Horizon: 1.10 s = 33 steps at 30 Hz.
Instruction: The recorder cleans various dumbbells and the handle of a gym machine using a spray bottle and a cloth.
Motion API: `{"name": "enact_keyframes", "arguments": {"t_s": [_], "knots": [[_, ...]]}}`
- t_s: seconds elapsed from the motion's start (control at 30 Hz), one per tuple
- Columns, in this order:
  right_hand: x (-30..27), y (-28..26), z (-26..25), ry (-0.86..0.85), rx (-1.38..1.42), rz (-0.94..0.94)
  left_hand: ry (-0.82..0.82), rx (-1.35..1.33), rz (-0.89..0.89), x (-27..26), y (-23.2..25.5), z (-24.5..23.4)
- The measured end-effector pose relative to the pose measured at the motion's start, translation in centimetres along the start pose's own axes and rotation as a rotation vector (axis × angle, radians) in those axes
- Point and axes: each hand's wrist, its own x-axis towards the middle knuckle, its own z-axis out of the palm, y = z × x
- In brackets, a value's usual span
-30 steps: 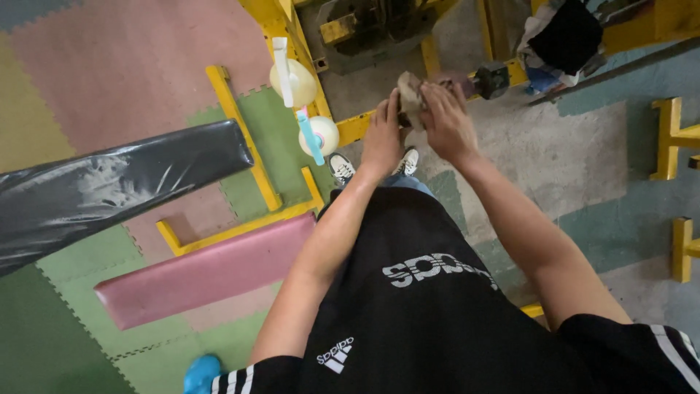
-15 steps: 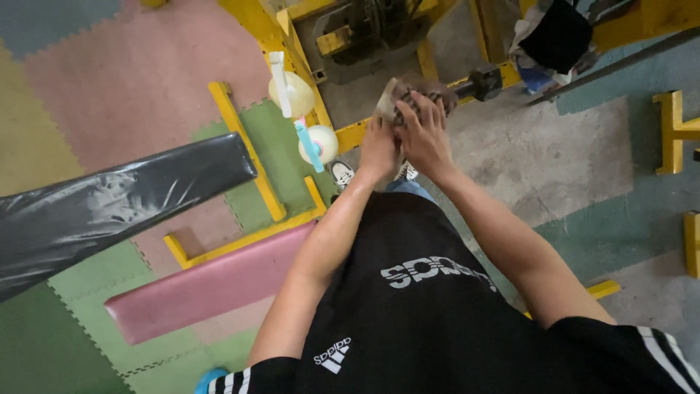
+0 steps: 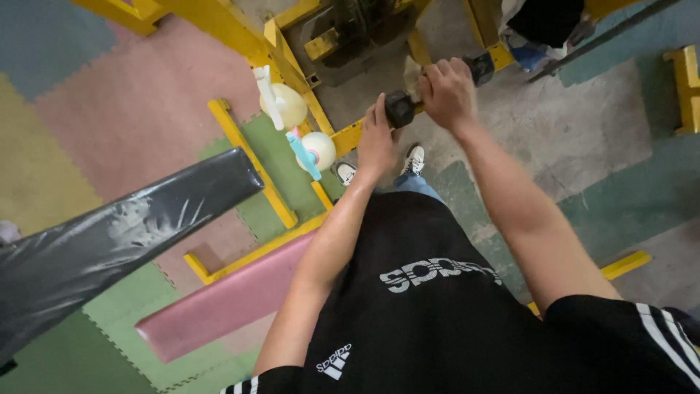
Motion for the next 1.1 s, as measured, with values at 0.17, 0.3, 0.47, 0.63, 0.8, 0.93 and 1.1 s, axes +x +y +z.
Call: {"name": "enact_keyframes", "arguments": {"t_s": [0.17, 0.3, 0.47, 0.63, 0.8, 0.93, 1.1], "knots": [[-1.7, -4.4, 2.9, 0.107, 0.318, 0.340, 0.020, -0.001, 0.021, -0.1, -1.3, 1.3], [-1.4, -5.0, -1.5, -0.064, 0.455, 0.241, 0.040, -0.051, 0.039, 0.0, -0.6, 0.6], [-0.8, -3.0, -2.2, -0.041, 0.284, 0.057, 0.044, -0.056, 0.061, 0.3, -1.6, 0.9], [-1.4, -1.6, -0.8, -0.028, 0.424, 0.242, 0.085, -0.019, 0.053, 0.8, 1.4, -0.2], [1.9, -0.6, -11.1, -0.123, 0.853, 0.762, 0.120, 0.239, 0.207, 3.0, 9.3, -1.9], [1.7, 4.3, -11.6, -0.060, 0.894, 0.626, 0.041, 0.346, 0.247, 6.4, 9.5, 2.1], [0.4, 8.2, -6.7, 0.035, 0.015, -0.092, -0.072, 0.545, 0.187, 8.5, 8.9, 4.8]]}}
